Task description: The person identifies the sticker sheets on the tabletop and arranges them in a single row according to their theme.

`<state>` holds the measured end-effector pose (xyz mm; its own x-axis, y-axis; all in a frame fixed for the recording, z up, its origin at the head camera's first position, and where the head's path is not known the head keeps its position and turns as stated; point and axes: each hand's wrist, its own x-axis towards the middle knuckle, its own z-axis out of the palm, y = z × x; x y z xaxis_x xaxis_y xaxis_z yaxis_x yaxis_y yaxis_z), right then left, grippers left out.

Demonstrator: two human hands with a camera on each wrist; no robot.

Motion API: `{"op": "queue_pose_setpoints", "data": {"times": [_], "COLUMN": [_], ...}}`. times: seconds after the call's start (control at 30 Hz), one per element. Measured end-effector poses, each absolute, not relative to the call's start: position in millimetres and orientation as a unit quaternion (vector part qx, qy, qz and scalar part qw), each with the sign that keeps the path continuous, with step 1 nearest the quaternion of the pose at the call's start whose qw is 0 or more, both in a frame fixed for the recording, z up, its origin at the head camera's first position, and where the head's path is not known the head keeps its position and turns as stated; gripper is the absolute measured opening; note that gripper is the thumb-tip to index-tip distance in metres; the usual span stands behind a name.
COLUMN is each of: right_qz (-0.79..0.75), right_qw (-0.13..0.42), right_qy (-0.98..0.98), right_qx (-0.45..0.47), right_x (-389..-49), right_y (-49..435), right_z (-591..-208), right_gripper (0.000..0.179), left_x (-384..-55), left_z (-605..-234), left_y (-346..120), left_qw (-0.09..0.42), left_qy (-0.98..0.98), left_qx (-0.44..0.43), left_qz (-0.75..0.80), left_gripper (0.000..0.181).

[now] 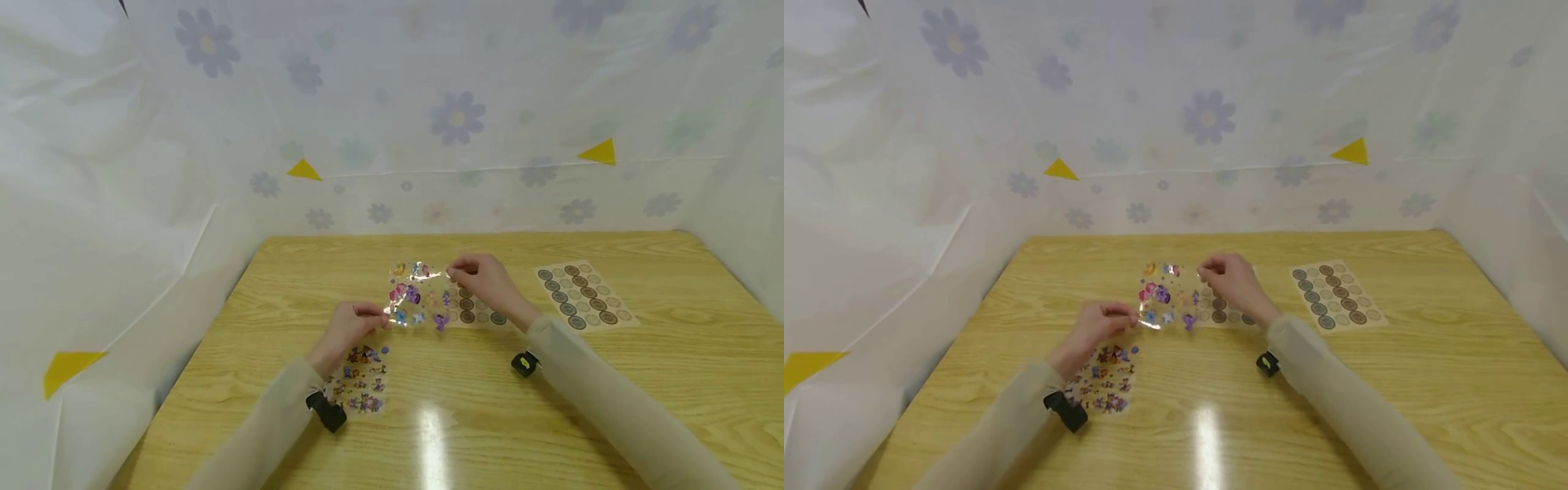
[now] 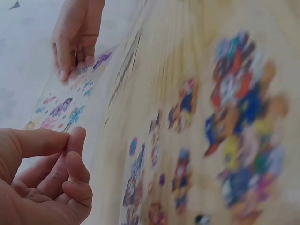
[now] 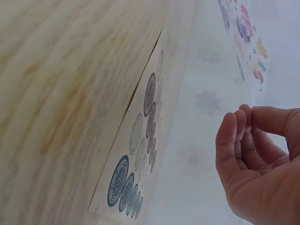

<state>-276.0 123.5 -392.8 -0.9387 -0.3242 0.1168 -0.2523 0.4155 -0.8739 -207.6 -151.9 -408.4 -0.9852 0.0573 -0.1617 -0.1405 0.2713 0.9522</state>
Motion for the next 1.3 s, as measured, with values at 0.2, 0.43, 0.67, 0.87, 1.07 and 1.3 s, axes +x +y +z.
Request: {"op": "queue_pose_setpoints", "data": {"times": [0.2,0.43,0.67,0.87,1.07,1.3], "right_qz": [-0.517,-0.504,-0.509,-0.488,-0.465,-0.445], "right_qw": [0.047,0.061,0.075,0.065,0.063,0.072], "right_qy": [0.838,0.844,0.839,0.853,0.864,0.873], "right_qx": [-0.170,-0.173,-0.176,-0.175,-0.183,-0.184], "right_x": [-265.4,-253.5,-239.9,-224.1,-211.6,-203.4], "right_y": [133.5,145.1,152.3,155.9,158.7,163.8], "right_z": [-392.4,-394.1,-397.6,-397.5,-399.8,-404.7], "right_gripper": [0.022,0.026,0.023,0.018,0.013,0.009], "left_x": [-190.8,-173.8,-157.7,-138.1,-119.7,-106.7], "left_z": [-410.3,-412.2,-413.1,-411.7,-412.6,-417.9], "left_y": [-147.0,-142.1,-137.1,-133.0,-128.1,-124.4], "left_qw": [0.107,0.142,0.174,0.210,0.221,0.222], "left_qy": [0.779,0.769,0.754,0.746,0.723,0.705], "left_qx": [-0.007,-0.009,-0.015,-0.001,0.006,0.001], "left_qz": [0.618,0.623,0.633,0.632,0.655,0.673], "left_gripper": [0.016,0.016,0.017,0.018,0.022,0.021]}}
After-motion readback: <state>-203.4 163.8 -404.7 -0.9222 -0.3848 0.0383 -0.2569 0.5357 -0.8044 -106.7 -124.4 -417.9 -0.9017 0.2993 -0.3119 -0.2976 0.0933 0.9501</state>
